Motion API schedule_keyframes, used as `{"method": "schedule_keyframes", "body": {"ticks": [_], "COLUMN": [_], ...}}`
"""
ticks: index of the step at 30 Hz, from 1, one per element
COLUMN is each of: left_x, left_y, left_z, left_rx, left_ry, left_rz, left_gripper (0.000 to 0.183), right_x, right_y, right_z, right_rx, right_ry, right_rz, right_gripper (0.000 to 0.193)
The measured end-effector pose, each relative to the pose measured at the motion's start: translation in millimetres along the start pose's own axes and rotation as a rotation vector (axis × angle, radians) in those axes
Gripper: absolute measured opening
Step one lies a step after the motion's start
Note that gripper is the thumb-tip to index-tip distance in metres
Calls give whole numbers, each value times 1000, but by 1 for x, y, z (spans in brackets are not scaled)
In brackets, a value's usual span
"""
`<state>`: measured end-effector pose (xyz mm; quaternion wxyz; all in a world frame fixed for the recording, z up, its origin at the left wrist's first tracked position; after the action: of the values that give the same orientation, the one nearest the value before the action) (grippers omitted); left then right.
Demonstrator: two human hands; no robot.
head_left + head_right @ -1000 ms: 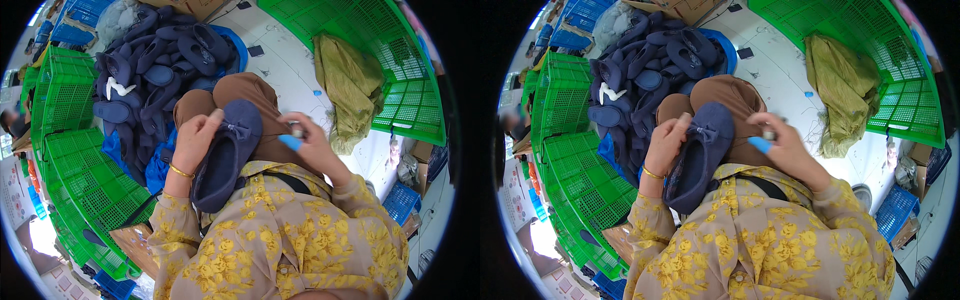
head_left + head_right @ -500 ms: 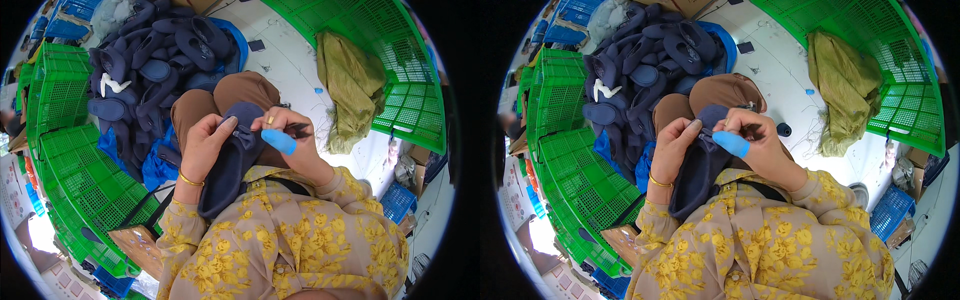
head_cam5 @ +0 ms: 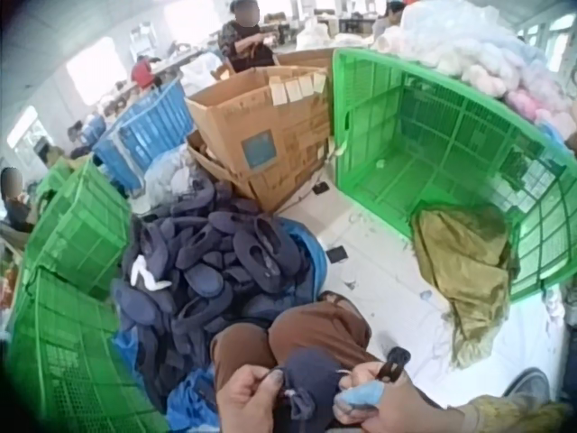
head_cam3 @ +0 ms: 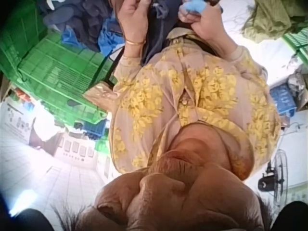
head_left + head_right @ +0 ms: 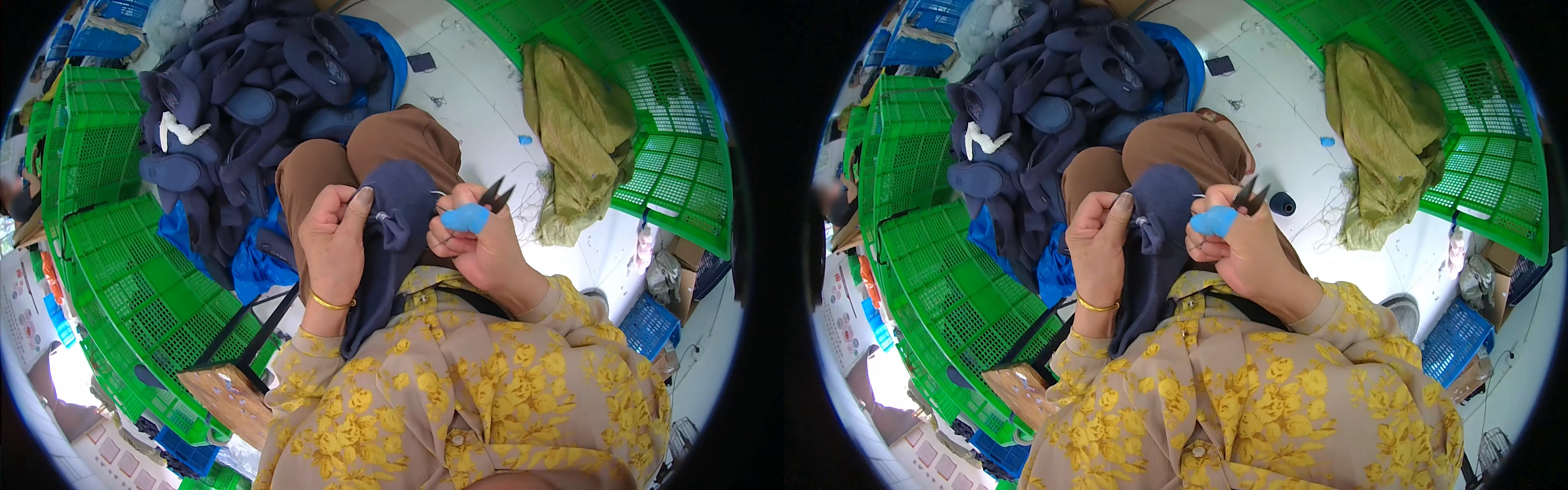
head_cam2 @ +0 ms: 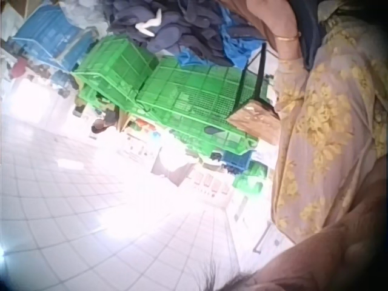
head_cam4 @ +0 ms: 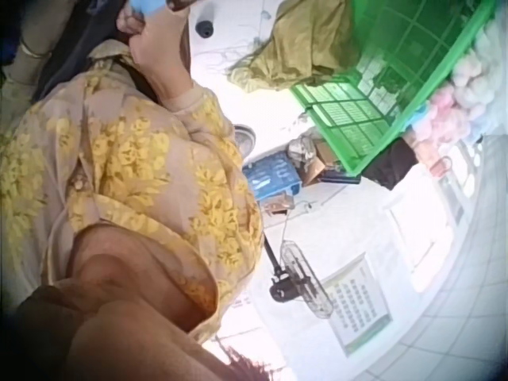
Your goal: The person sits on the floor and hand-sews a dark blue slip-on shoe using a needle and thread. They repeatedly insert the needle into the shoe's upper, pull the thread through, and trim excess thread with scissors. The person works on one shoe at a time, handling the shoe and tools with both hands.
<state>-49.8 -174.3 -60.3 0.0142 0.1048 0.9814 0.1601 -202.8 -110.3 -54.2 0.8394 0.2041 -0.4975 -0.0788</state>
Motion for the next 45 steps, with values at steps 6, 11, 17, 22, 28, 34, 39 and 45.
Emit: {"method": "schedule_keyframes", "body": {"ticks": [6,11,17,22,28,34,39,45], "left_x": [-3,-1,7,33,2,4,2,2], "left_y": [-5,-1,12,22,8,8,8,8], "left_z": [2,-31,-47,-65,-20,-16,-14,-12], "left_rx": [-37,324,371,662,107,5,-8,-13], "left_ry": [-123,-523,-458,-832,-343,-232,-234,-218], "left_rz": [34,-75,114,143,128,185,178,180], "left_gripper": [12,13,11,18,15,15,16,15], "right_x": [-4,-43,-99,-36,19,25,27,30], "right_y": [-6,15,50,36,14,10,6,1], "right_z": [9,52,100,65,23,19,17,15], "right_rx": [-124,-273,-453,-239,-146,-186,-134,-217], "right_ry": [-41,549,1748,1288,1336,1381,1459,1536], "right_rz": [67,-243,-569,-277,68,112,138,193], "right_gripper": [34,23,17,14,11,16,14,15]}}
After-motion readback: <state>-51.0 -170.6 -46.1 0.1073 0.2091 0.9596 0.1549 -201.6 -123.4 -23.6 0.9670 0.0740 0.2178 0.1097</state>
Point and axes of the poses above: each hand's wrist, its own y-axis away from the middle knuckle, its own x-axis out of the palm, z = x × y, the point moved 8 cm from there along -y, towards the middle knuckle, and after that the axes turned 1 degree about z, right-handed, at the moved point
